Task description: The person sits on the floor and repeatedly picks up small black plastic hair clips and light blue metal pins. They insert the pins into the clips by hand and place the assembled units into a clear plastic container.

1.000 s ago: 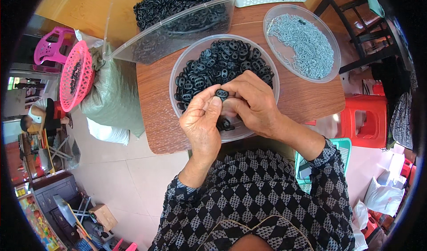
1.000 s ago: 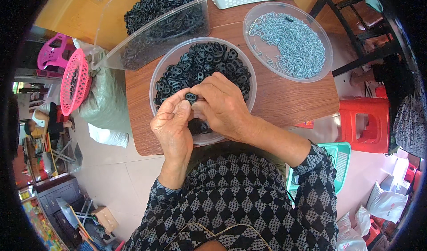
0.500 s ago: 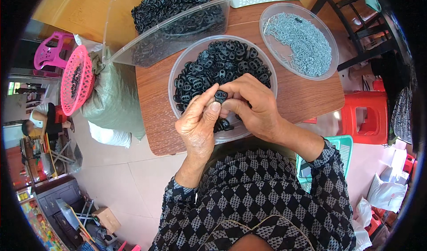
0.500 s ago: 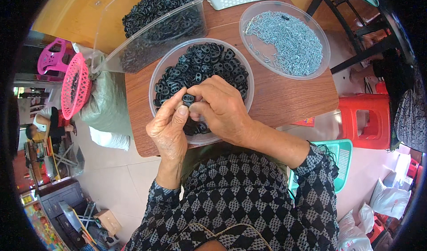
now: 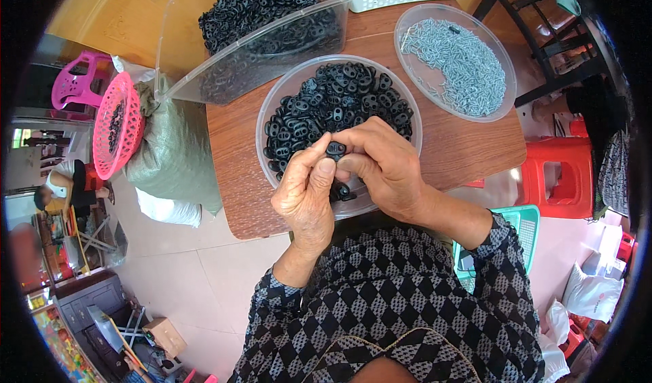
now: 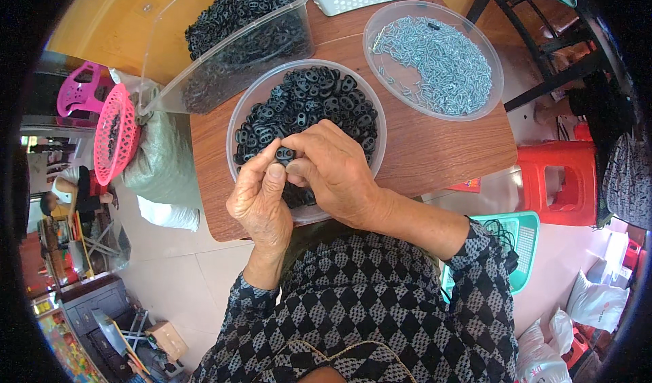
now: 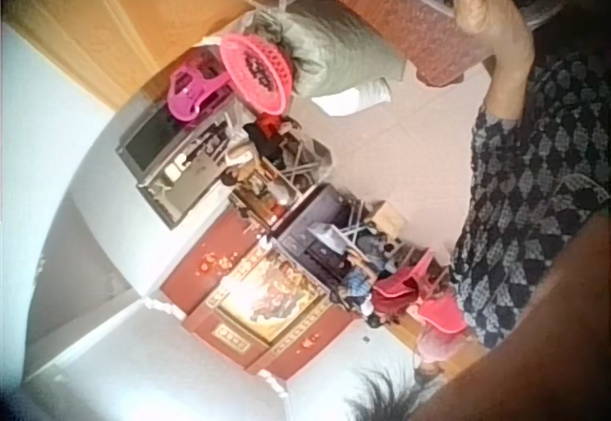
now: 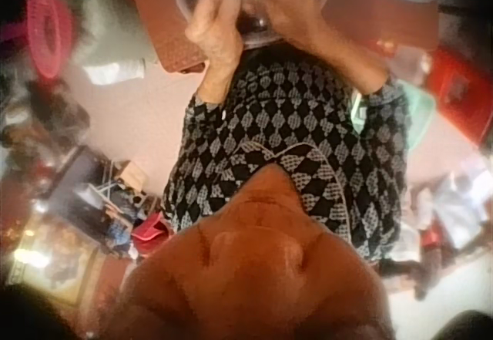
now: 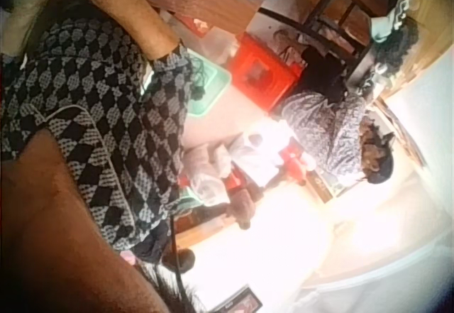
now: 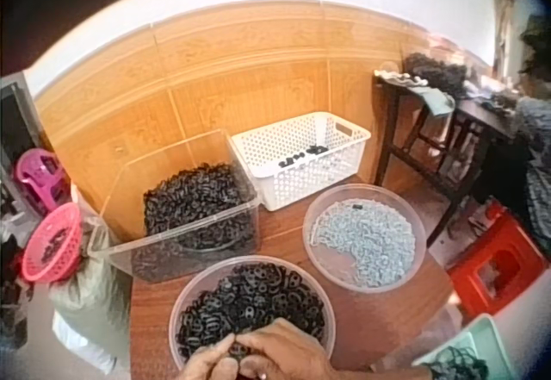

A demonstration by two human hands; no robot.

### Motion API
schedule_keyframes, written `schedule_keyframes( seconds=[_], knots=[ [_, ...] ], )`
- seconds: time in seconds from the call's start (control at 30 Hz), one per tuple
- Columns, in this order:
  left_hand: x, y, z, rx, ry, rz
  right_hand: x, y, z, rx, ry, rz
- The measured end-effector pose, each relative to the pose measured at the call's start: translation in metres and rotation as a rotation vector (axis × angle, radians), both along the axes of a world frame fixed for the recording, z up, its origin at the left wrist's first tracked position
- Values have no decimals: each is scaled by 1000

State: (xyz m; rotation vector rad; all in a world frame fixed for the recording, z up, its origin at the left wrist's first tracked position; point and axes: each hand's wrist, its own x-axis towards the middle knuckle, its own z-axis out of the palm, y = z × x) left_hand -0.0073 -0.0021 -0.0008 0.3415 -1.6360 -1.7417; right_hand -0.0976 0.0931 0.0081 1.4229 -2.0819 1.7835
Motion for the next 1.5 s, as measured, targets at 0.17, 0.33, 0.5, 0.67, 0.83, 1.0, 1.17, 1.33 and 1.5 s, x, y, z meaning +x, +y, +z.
schedule_keyframes(
  seconds=[0.17,0.33,0.5,0.67,0.83,1.0,1.17,1.33,1.5],
  knots=[
    [1,5,2,81,2,9,2,-3,-3,-43,22,-17],
    [3,10,3,92,0,41,3,-5,-3,-36,72,-25],
    [0,11,-2,-28,-2,116,4,-9,-2,-69,147,-49],
    [-4,10,-7,-171,-36,176,4,-11,-4,-55,182,-91],
    [-2,9,3,45,-38,107,2,-12,-5,-71,152,-62],
    [0,8,11,148,29,90,3,-7,5,-36,37,24],
    [0,8,12,196,71,33,0,-5,4,-25,45,15],
    [2,4,12,-34,-55,91,-3,-6,4,-56,179,18],
    [6,4,9,-24,-17,60,-2,-7,1,-102,210,26]
  ],
)
